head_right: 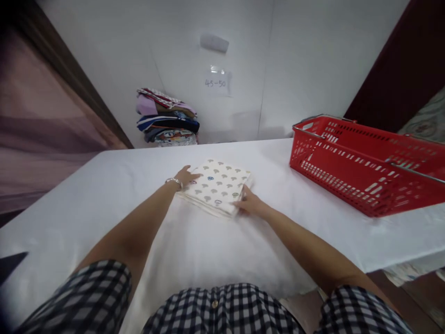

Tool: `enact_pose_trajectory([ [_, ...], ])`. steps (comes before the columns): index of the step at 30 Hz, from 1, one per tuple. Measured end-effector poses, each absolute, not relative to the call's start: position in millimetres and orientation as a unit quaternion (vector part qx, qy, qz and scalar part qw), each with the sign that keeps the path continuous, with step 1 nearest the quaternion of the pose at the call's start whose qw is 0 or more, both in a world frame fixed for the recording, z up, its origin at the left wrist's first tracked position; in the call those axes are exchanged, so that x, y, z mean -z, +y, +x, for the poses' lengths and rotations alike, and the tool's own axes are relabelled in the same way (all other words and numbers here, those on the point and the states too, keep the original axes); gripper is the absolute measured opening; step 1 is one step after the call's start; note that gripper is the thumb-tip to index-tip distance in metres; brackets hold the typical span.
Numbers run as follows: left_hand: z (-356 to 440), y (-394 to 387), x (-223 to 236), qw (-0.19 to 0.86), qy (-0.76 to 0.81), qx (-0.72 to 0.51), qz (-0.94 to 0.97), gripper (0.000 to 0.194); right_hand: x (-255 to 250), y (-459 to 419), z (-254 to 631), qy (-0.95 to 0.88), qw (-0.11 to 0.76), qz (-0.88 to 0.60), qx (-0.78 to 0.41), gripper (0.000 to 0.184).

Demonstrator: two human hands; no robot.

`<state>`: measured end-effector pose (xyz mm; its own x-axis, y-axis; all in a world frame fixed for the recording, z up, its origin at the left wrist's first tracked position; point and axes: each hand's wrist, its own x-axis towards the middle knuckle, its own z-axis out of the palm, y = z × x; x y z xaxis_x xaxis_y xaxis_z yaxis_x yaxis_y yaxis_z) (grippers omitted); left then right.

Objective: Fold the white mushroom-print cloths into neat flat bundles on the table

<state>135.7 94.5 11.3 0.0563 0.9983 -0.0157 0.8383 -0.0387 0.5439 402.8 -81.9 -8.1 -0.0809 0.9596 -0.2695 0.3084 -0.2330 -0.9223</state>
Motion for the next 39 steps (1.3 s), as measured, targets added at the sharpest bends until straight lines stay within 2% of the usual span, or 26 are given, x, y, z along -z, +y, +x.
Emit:
enact_pose_trajectory([
  [2,109.8,94.3,-13.9,0.216,0.663,-0.179,0.694,0.064,10.7,-87.7,392.5,-0.557,0.293,-0.607,-0.485,0.089],
  [6,86.5,62.7,-9.3,0.196,0.651,-0.197,0.706,0.050,5.2,-73.3,402.7,-0.607,0.284,-0.676,-0.308,0.047],
  [8,90.5,36.2,-5.0,0.153,0.608,-0.222,0.747,0.044,-3.6,-61.6,406.0,-0.628,0.300,-0.685,-0.214,0.037],
  [12,108.8,-18.3,8.4,0.077,0.492,-0.191,0.846,0.043,-16.7,-48.1,384.5,-0.701,0.316,-0.626,-0.133,0.042],
  [17,114.8,-51.4,32.1,0.031,0.446,-0.134,0.884,0.057,4.4,-58.8,351.6,-0.839,0.111,-0.522,-0.108,0.054],
  [19,112.2,-53.4,34.5,0.029,0.441,-0.133,0.887,0.057,16.4,-65.4,350.1,-0.845,0.072,-0.521,-0.098,0.054],
  [24,114.8,-55.4,19.7,0.057,0.463,-0.154,0.871,0.048,19.4,-67.2,354.7,-0.833,0.070,-0.537,-0.112,0.054],
  [29,132.3,-60.8,19.9,0.038,0.446,-0.221,0.867,0.044,2.9,-72.6,347.0,-0.830,0.097,-0.522,-0.171,0.052],
  [35,127.2,-57.2,32.5,0.071,0.419,-0.243,0.872,0.039,21.3,-93.4,348.2,-0.899,0.062,-0.420,-0.108,0.052],
  [39,96.5,-38.8,30.7,0.074,0.552,-0.291,0.778,0.039,29.3,-95.5,351.9,-0.897,0.085,-0.422,-0.097,0.051],
])
